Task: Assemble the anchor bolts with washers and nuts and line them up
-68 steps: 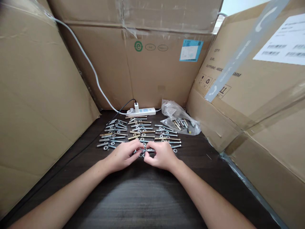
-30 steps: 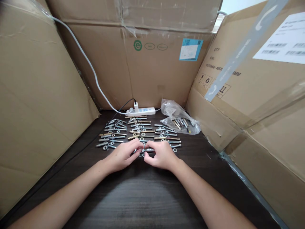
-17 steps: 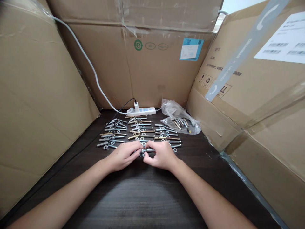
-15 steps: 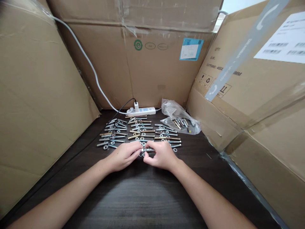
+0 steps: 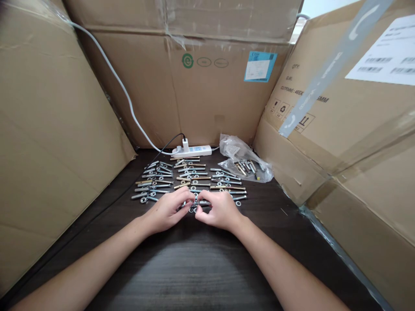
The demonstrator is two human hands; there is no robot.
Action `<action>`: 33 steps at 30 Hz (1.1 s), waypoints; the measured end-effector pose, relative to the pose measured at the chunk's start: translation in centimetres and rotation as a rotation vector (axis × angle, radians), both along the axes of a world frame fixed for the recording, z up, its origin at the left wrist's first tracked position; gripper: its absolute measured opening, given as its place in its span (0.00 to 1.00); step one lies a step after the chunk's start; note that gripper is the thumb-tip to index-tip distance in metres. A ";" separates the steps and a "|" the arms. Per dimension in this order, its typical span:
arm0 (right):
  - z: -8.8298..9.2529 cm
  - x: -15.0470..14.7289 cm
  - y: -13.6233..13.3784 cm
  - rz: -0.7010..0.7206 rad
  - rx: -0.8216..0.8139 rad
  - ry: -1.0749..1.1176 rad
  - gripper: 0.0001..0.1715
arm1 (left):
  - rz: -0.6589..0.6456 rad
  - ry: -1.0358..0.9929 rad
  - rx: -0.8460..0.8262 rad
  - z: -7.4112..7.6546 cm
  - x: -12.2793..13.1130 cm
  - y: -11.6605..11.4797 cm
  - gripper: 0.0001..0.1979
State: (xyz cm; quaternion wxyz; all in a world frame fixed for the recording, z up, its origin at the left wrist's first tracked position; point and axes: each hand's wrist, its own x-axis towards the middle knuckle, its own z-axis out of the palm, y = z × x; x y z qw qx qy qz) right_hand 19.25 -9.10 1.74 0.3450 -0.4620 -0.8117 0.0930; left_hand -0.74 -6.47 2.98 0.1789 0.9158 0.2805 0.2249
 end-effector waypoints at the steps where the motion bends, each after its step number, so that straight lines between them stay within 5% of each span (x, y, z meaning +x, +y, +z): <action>1: 0.0 0.0 0.0 0.002 0.001 0.002 0.07 | 0.004 -0.003 -0.002 0.0 0.0 0.0 0.08; 33: 0.0 0.2 0.0 0.025 0.001 -0.006 0.10 | 0.003 -0.004 -0.023 0.1 0.1 0.0 0.09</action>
